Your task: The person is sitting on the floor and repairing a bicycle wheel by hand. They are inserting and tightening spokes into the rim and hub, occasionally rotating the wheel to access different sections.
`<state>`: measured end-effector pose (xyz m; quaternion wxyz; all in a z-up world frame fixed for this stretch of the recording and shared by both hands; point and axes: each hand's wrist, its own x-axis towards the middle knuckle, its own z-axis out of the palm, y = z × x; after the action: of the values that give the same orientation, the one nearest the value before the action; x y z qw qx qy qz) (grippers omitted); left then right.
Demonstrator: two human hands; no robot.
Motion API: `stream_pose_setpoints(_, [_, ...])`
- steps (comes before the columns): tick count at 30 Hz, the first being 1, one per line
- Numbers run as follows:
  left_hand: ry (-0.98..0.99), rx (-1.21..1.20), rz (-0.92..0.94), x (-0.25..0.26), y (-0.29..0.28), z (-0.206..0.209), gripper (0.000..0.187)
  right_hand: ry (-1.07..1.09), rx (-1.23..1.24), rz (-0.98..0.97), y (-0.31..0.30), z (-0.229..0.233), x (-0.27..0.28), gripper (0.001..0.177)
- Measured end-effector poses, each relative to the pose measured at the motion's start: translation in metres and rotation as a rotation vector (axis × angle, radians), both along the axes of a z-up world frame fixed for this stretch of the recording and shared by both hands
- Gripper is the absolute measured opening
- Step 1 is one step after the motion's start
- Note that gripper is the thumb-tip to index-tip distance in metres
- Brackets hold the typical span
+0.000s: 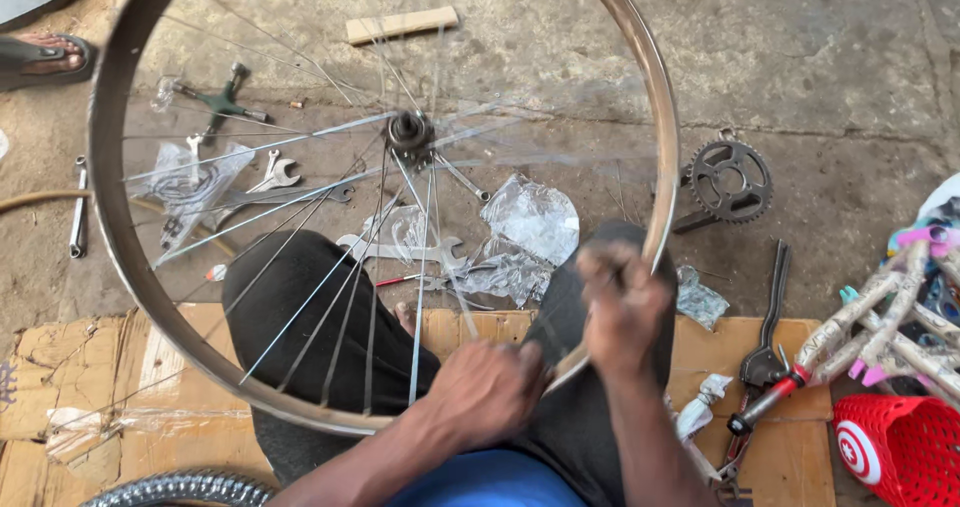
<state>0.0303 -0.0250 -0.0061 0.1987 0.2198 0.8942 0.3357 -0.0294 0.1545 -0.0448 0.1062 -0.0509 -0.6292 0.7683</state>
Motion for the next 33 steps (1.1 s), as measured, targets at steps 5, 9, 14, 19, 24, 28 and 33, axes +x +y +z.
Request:
stream_pose_setpoints(5, [0.135, 0.055, -0.073, 0.03, -0.021, -0.009, 0.024, 0.558, 0.74, -0.148, -0.012, 0.015, 0.05, 0.026])
stream_pose_setpoints(9, [0.419, 0.096, -0.034, 0.04, -0.018, -0.001, 0.024, 0.552, 0.56, -0.113, -0.012, 0.027, 0.054, 0.015])
stream_pose_setpoints(14, [-0.027, 0.291, 0.681, 0.007, 0.006, 0.011, 0.033, 0.406, 0.513, -0.095, -0.012, 0.029, 0.047, 0.012])
stream_pose_setpoints(19, [-0.434, 1.2, 1.174, -0.121, 0.03, -0.012, 0.075, 0.408, 0.44, -0.031, -0.02, 0.031, 0.042, 0.01])
stream_pose_setpoints(24, [-0.497, 1.203, 1.253, -0.148, 0.027, -0.017, 0.088, 0.394, 0.455, -0.014, -0.019, 0.029, 0.039, 0.009])
stream_pose_setpoints(28, [-0.487, 1.139, 1.109, -0.137, -0.002, -0.016, 0.07, 0.438, 0.448, -0.042, -0.016, 0.031, 0.04, 0.01])
stream_pose_setpoints(33, [-0.479, 1.117, 1.267, -0.143, 0.001, -0.012, 0.055, 0.465, 0.409, -0.04, -0.019, 0.029, 0.041, 0.01])
